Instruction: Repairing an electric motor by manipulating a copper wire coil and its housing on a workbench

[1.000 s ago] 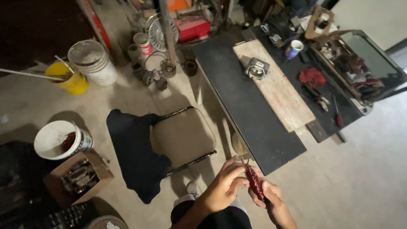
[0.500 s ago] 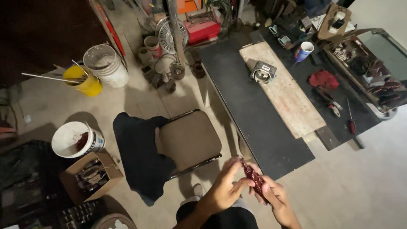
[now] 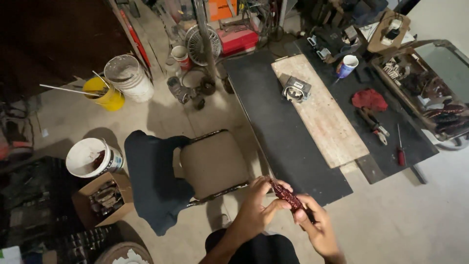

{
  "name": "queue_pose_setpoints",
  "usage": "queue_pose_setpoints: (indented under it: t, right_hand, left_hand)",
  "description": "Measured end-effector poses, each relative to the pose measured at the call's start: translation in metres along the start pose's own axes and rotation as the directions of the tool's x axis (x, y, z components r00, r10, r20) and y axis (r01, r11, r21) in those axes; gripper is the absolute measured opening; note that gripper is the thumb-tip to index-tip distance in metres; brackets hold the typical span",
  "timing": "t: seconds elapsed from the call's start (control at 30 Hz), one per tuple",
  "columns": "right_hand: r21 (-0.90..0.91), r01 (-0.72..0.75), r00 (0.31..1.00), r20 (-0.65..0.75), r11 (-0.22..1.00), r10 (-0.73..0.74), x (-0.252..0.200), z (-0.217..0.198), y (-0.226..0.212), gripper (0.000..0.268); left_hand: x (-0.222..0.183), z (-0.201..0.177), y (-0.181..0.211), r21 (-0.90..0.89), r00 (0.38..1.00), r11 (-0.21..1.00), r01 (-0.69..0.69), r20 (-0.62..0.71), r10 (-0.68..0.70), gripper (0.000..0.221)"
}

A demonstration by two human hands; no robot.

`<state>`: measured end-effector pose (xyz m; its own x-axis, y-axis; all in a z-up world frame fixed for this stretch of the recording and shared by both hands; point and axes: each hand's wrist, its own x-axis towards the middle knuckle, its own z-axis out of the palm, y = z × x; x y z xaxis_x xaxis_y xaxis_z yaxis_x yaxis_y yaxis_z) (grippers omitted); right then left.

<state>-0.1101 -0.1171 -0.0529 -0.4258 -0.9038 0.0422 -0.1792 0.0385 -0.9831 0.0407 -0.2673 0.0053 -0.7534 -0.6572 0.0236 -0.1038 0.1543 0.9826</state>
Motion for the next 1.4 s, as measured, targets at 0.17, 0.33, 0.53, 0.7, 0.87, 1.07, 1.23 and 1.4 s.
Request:
queue_pose_setpoints:
  t: [0.17, 0.33, 0.53, 0.7, 0.87, 1.07, 1.23, 1.4]
  right_hand:
    - [0.104, -0.094, 0.979, 0.188, 0.99, 0.074, 0.009, -0.021, -0.023, 0.051]
    - [0.25, -0.116, 0.978, 0.2, 0.961, 0.066, 0.017, -0.026, -0.013, 0.041]
    - [-0.032, -0.135, 0.991, 0.013, 0.99, 0.136, 0.02, -0.02, -0.029, 0.033]
    - [0.083, -0.013, 0.995, 0.097, 0.996, 0.005, 0.035, -0.02, -0.039, 0.036]
    - [0.187, -0.19, 0.974, 0.161, 0.964, 0.161, 0.054, -0.014, -0.059, 0.056]
    - [0.016, -0.129, 0.988, -0.087, 0.992, 0.13, 0.068, 0.004, -0.044, 0.027]
    - [0.087, -0.117, 0.989, -0.08, 0.989, 0.124, 0.09, 0.02, -0.06, 0.038]
    - [0.222, -0.197, 0.976, -0.045, 0.955, 0.212, 0.115, 0.032, -0.061, 0.059]
  left_hand:
    - [0.002, 0.017, -0.003, -0.085, 0.987, 0.986, -0.145, 0.061, 0.15, 0.037]
    - [0.008, 0.039, -0.021, -0.134, 0.989, 0.984, 0.114, -0.08, -0.125, 0.028]
    - [0.014, 0.047, -0.022, -0.261, 0.969, 0.96, 0.101, -0.192, -0.155, 0.028]
    - [0.026, 0.033, -0.009, -0.193, 0.987, 0.98, -0.043, -0.158, 0.012, 0.033]
    - [0.05, 0.012, -0.024, -0.34, 0.993, 0.94, 0.005, 0.116, 0.037, 0.041]
    - [0.08, -0.005, -0.04, -0.39, 0.997, 0.918, -0.067, 0.006, 0.076, 0.037]
    - [0.102, -0.034, -0.044, -0.353, 0.987, 0.934, -0.058, 0.123, 0.108, 0.047]
    - [0.123, -0.056, -0.037, -0.466, 0.929, 0.885, 0.012, 0.333, 0.163, 0.057]
